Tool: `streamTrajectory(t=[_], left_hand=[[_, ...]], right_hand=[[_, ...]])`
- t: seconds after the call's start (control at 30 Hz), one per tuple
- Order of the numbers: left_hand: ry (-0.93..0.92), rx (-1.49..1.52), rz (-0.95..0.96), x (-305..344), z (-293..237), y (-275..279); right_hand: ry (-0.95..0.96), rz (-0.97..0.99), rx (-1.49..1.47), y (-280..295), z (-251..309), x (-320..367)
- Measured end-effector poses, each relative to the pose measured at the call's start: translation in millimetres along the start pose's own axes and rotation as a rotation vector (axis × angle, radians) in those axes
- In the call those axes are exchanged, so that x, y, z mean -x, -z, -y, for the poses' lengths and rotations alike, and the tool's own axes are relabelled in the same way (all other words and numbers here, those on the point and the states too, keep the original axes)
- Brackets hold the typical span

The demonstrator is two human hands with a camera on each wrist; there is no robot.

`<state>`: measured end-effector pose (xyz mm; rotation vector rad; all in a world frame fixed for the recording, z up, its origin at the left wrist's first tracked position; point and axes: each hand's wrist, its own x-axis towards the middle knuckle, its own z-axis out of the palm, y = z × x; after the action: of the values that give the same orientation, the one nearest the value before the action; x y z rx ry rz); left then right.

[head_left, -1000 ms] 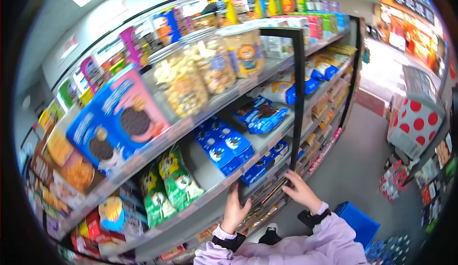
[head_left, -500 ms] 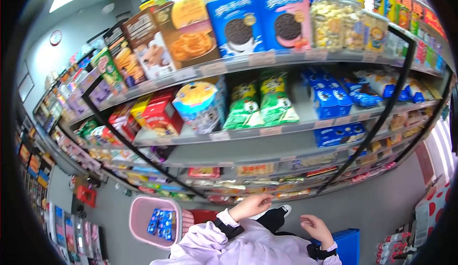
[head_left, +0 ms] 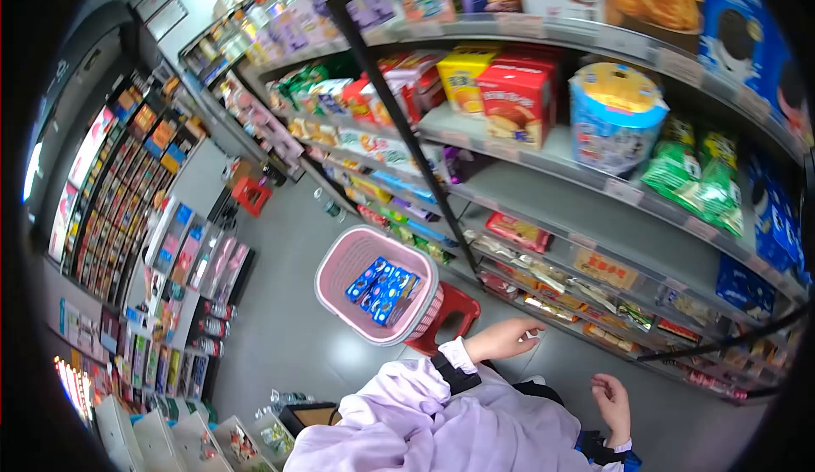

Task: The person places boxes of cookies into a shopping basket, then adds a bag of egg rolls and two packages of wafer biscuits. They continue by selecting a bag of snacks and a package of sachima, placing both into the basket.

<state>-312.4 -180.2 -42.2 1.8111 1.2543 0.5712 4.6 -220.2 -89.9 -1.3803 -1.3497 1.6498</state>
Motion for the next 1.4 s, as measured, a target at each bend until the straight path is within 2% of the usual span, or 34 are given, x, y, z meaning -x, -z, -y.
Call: streamTrajectory(t=[0.23,0.27,0.3,0.37,0.47,0.5,0.57,0.67,0.77,0.8,0.9,0.93,0.97,1.03,1.1,1.17,1.27,1.37,1.4], left_hand=[[0.202,0.147,-0.216,71,77,61],[0.189,0.129,-0.326,81,92,69],[0.197,0.296,-0.396,89,130,65],[0.372,0.385,-0.419,115,168,87],[0.527,0.180,-0.563,155,232,114],[0.663,0.177,-0.564,166,256,120],[0.798,0.162,-0.551,187,307,125],[0.913,0.044,-0.643,203,347,130],[1.075,-0.015,-0.573,210,390,124],[1.161,0.059,-0.452,209,396,126],[1.361,-0.070,-0.308,196,395,111],[1.408,-0.139,-0.274,190,396,107],[1.423,-0.186,-0.282,187,399,105],[1.453,-0.278,-0.302,185,417,91],[1.447,-0.218,-0.314,187,426,94],[1.360,-0.142,-0.288,192,422,109],[1.108,0.053,-0.343,211,430,122],[1.113,0.613,-0.362,220,378,169],[0.969,0.488,-0.508,226,373,165]], right_hand=[[0.081,0.224,0.244,-89,51,-74],[0.099,0.261,0.291,-108,60,-83],[0.112,0.305,0.317,-128,69,-93],[0.119,0.400,0.383,-172,89,-114],[0.098,0.529,0.398,-233,96,-150],[0.106,0.552,0.400,-257,99,-162],[0.116,0.597,0.405,-309,104,-183],[0.171,0.737,0.481,-378,101,-213],[0.162,0.826,0.563,-430,92,-228],[0.140,0.842,0.546,-443,85,-230],[0.174,0.859,0.547,-462,74,-227],[0.095,0.871,0.537,-462,74,-226],[0.016,0.880,0.526,-460,76,-224],[0.007,0.855,0.540,-450,69,-220],[-0.016,0.828,0.546,-438,67,-218],[-0.052,0.801,0.532,-427,67,-217],[-0.124,0.745,0.473,-417,71,-219],[-0.088,0.707,0.450,-411,76,-221],[-0.063,0.696,0.448,-410,79,-223]])
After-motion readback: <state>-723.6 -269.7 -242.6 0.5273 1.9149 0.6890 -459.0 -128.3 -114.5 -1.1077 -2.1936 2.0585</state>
